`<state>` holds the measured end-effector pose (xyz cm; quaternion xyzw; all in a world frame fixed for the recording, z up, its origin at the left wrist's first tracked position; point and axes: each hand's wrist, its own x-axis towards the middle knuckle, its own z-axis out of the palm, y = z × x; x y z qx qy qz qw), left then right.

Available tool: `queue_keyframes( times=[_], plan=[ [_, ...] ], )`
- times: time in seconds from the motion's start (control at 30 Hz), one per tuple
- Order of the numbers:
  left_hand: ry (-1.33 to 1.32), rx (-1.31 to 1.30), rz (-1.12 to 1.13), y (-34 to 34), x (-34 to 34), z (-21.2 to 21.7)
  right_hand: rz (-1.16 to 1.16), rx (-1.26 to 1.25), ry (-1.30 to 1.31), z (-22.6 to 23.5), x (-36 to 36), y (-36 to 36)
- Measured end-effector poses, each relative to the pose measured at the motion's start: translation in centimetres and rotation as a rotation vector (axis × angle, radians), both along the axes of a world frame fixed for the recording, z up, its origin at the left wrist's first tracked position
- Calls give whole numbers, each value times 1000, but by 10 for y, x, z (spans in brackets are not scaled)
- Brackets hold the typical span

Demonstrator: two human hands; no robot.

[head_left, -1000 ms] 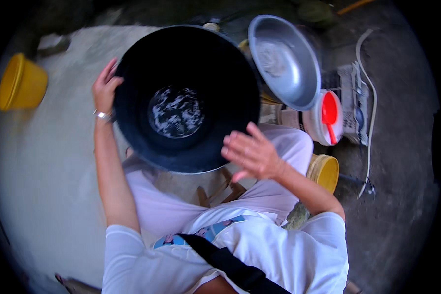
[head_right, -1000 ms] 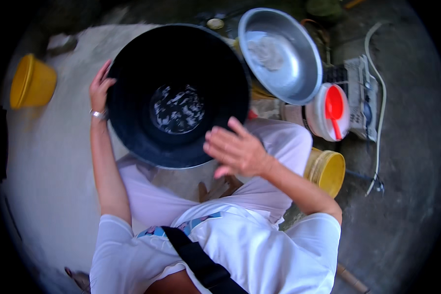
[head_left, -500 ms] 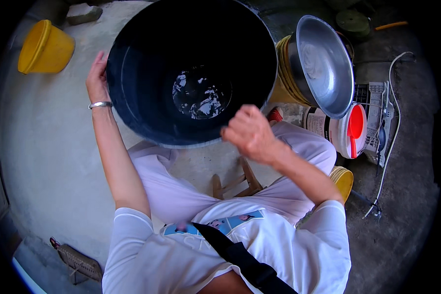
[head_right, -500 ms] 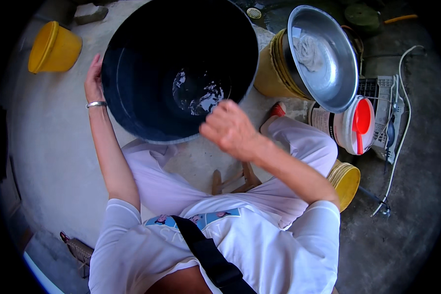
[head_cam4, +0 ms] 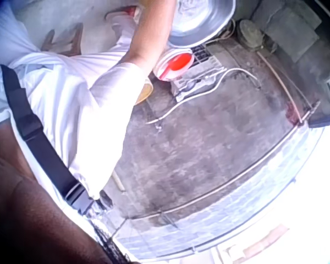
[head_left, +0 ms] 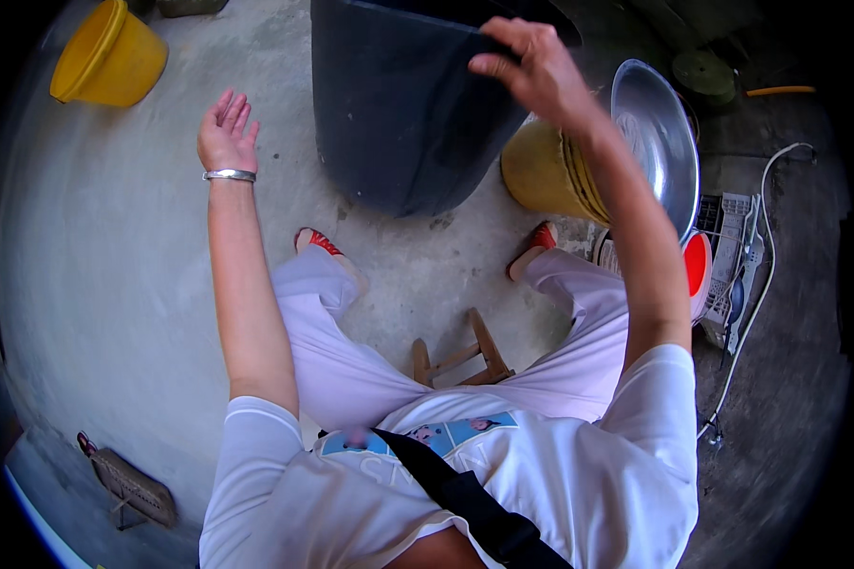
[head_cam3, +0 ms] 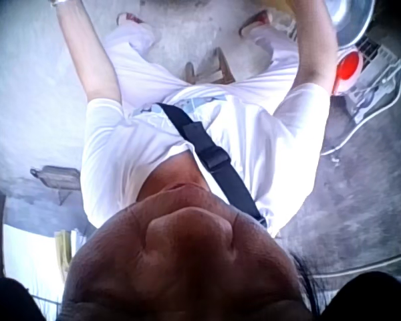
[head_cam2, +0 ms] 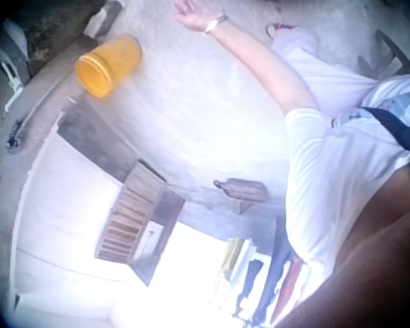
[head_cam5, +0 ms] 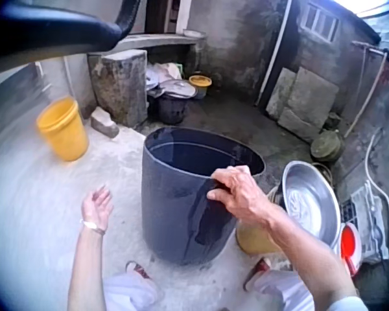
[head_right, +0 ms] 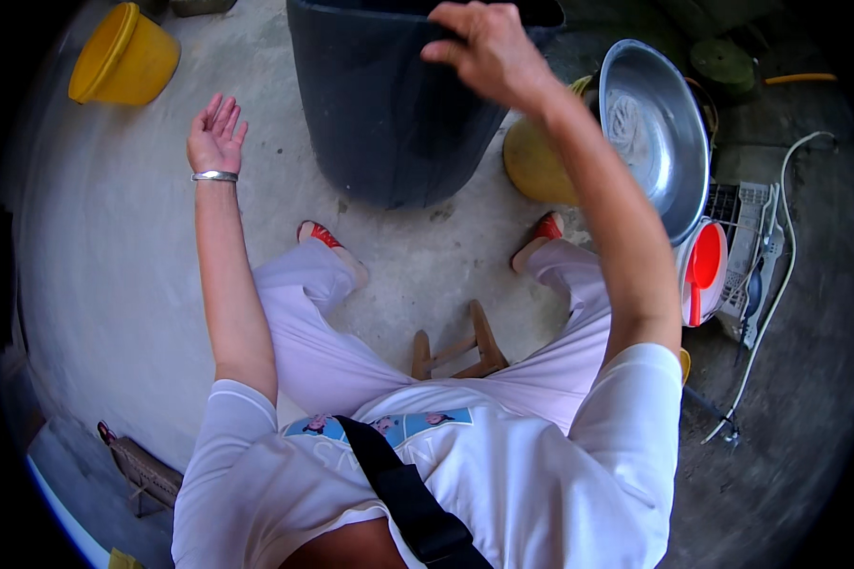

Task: The person scrubs the inside of a black bucket with a stone, rinses it with water from a red scoop, and then washes a grey cloth in a metal basin. They wring out the cloth and walk through a hallway carrying it.

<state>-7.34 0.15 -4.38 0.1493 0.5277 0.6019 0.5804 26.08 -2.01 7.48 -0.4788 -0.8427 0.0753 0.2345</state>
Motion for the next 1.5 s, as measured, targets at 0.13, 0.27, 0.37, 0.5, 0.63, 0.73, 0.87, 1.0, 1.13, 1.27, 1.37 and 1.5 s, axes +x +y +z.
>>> queue_keyframes(
  times=[0.13,0.27,0.37,0.5,0.63,0.73,0.87,1.0,1.13,1.27,1.37,1.5],
  plan=[
    [-62,-64,70,-4,-15,-7,36,131,55,-23,-42,-81],
    [-102,-79,103,-6,-25,-21,39,-9,-12,-52,-48,-172],
    [-91,-88,89,-6,-26,-25,14,-34,-20,-61,-41,-194],
    [-51,-105,33,-4,-22,-28,52,47,14,-45,-38,-149],
    [277,81,69,-7,10,-13,8,205,10,-17,-29,-68],
    [447,290,-39,-7,28,-18,8,332,36,-10,-12,5],
    [894,349,-351,-11,47,-28,-182,290,-1,0,0,75],
    [706,119,-447,-15,73,-70,-375,195,45,-20,36,148],
    [315,-382,-375,-28,101,-144,-567,39,80,-39,49,202],
    [-152,-557,-469,-25,130,-163,-546,164,17,-67,65,239],
    [-374,-409,-583,-22,131,-173,-753,551,-170,-88,38,241],
    [-388,-424,-427,-7,140,-149,-641,125,-178,-109,-12,192]
  ],
)
